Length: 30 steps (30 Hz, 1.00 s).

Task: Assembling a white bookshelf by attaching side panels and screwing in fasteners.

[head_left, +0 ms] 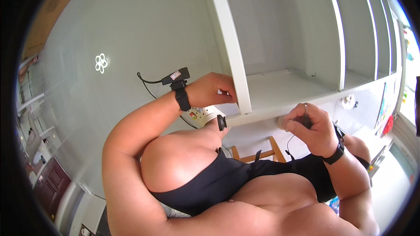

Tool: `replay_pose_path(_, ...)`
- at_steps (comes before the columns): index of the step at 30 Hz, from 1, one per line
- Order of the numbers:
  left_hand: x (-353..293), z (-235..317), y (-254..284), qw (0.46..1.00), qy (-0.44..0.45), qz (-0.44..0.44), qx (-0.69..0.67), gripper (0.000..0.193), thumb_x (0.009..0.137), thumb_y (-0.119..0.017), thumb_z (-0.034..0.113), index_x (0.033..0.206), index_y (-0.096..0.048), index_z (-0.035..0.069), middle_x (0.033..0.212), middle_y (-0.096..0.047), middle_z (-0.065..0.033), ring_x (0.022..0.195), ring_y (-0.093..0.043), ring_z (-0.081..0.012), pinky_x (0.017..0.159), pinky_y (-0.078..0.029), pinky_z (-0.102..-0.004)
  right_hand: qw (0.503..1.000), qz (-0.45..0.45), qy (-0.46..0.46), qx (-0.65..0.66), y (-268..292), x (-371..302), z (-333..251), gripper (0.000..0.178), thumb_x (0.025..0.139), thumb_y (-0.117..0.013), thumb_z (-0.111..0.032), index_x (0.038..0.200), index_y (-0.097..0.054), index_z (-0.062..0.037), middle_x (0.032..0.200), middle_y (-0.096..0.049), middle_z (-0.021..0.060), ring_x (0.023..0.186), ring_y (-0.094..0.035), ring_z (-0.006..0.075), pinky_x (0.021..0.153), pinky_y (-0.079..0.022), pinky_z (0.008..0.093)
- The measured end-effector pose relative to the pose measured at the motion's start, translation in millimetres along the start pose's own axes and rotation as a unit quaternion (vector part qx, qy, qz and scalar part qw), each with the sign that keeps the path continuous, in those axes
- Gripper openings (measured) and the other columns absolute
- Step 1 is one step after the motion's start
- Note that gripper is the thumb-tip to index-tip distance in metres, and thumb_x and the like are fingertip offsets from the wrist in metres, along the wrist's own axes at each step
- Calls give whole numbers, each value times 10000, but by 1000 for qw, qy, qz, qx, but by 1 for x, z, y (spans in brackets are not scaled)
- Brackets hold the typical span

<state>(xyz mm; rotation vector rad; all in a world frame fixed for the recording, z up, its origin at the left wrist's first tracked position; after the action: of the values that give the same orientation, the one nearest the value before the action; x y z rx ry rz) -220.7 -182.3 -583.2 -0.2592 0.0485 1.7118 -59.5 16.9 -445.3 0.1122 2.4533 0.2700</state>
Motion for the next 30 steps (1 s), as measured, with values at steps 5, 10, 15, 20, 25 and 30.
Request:
replay_pose_path(5, -1, -5, -2, 998, 56, -25, -17, 277, 871, -697, 2, 1138, -731, 68, 1104, -724, -34, 1024, -646, -138, 935, -501, -315, 998, 55, 7, 28, -20, -23, 36, 171, 841, -757, -99, 939, -640, -23, 738, -577, -27, 638, -519, 47, 595, -454, 230)
replay_pose_path(10, -9, 7, -6, 967, 159, -85, -180, 383, 867, -693, 73, 1245, -658, 24, 1181, -674, -40, 1015, -605, -109, 923, -489, -304, 970, 55, -114, 205, -39, -27, 69, 192, 849, -761, -106, 954, -622, -24, 712, -543, -22, 563, -498, 67, 483, -384, 237)
replay_pose_path(15, 2, 20, -20, 964, 175, -73, -187, 487, 875, -796, 308, 1252, -640, 41, 1190, -669, -45, 1086, -596, -119, 955, -475, -319, 935, 37, -88, 343, -51, -11, 83, 201, 841, -756, -63, 953, -597, -11, 698, -523, 5, 546, -478, 86, 457, -347, 253)
replay_pose_path(20, 6, 17, -24, 944, 234, 77, -221, 287, 930, -743, 268, 1103, -654, 57, 1074, -697, -47, 1030, -638, -164, 981, -469, -350, 877, 22, -77, 474, -76, 11, 89, 230, 834, -765, -11, 970, -582, -41, 750, -543, 2, 538, -430, 77, 469, -317, 246)
replay_pose_path(25, 10, 22, -29, 937, 253, 137, -200, 209, 947, -725, 231, 1039, -660, 54, 964, -696, -36, 877, -657, -140, 836, -537, -305, 871, 40, -52, 487, -85, 17, 88, 229, 822, -772, -11, 954, -589, -54, 743, -552, 5, 579, -478, 84, 489, -371, 257)
replay_pose_path(30, 7, 21, -30, 923, 246, 189, -229, 184, 974, -680, 212, 1048, -649, 47, 991, -709, -49, 898, -668, -156, 816, -539, -312, 891, 67, -17, 449, -93, 15, 79, 224, 828, -778, -26, 956, -597, -56, 774, -593, 11, 600, -510, 82, 506, -404, 256)
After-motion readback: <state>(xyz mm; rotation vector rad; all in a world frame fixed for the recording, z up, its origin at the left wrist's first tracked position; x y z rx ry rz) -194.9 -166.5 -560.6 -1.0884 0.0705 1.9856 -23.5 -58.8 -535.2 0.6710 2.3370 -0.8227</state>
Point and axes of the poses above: each hand's wrist, its own x-axis towards the middle knuckle, its own y-axis out of the back of the hand, z = x × y, the point moved 5 cm from there along x, towards the middle knuckle
